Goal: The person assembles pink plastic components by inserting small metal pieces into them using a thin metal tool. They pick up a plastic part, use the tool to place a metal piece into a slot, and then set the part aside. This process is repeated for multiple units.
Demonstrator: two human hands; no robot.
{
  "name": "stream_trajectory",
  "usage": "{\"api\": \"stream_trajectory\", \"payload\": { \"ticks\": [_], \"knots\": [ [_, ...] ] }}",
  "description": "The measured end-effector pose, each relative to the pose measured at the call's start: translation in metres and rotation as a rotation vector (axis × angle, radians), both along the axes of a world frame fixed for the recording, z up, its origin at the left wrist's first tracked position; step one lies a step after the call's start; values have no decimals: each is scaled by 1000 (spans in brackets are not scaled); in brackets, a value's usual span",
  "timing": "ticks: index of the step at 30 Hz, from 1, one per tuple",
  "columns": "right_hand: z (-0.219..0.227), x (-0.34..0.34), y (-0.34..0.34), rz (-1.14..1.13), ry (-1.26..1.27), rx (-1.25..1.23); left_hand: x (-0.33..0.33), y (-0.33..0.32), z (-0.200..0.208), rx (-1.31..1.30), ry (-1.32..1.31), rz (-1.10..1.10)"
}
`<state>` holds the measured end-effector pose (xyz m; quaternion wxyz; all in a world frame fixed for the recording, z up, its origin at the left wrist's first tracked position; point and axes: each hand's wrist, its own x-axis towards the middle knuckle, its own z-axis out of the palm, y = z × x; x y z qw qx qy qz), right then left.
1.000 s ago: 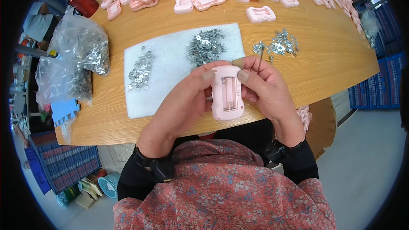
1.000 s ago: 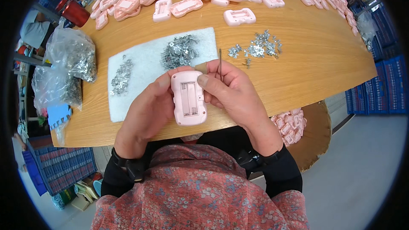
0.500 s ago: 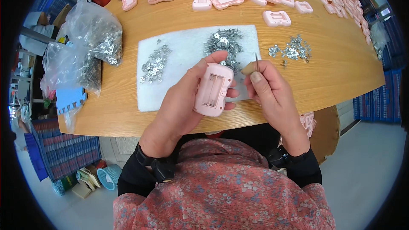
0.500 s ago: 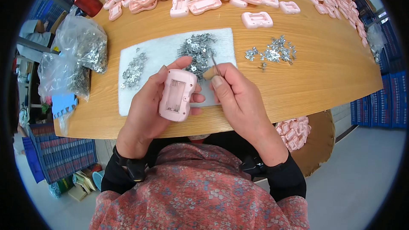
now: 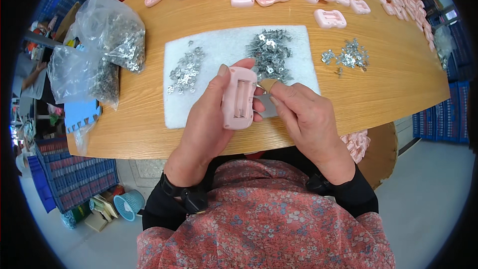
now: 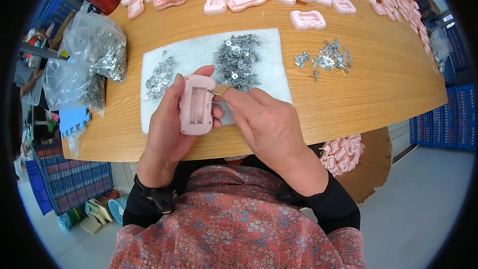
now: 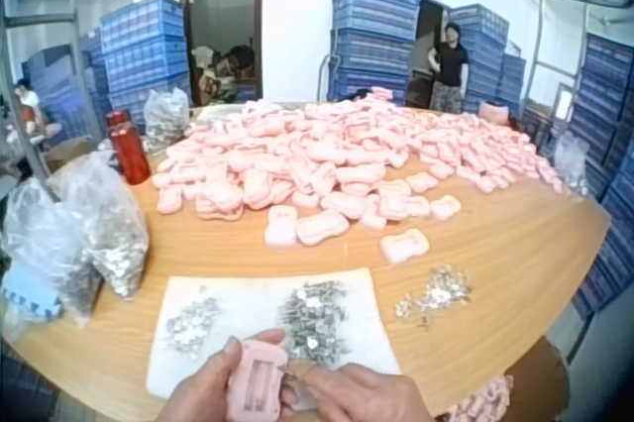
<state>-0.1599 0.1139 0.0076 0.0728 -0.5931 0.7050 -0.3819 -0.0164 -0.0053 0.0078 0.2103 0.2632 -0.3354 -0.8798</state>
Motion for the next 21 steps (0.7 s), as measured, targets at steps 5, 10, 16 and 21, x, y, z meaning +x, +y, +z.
{"api": "stream_trajectory", "payload": {
  "ticks": [5, 10, 16, 21],
  "knots": [
    [-3, 7, -7, 42, 19, -23, 7, 1, -3, -16, -44, 14],
    [-2, 10, -10, 68, 67, 55, 12, 1, -8, -70, -75, -20],
    [-7, 9, -12, 65, 16, 49, 9, 2, -8, -95, -103, -17],
    [-5, 10, -14, 76, -58, 61, 10, 2, -14, -117, -83, -22]
  ]
}}
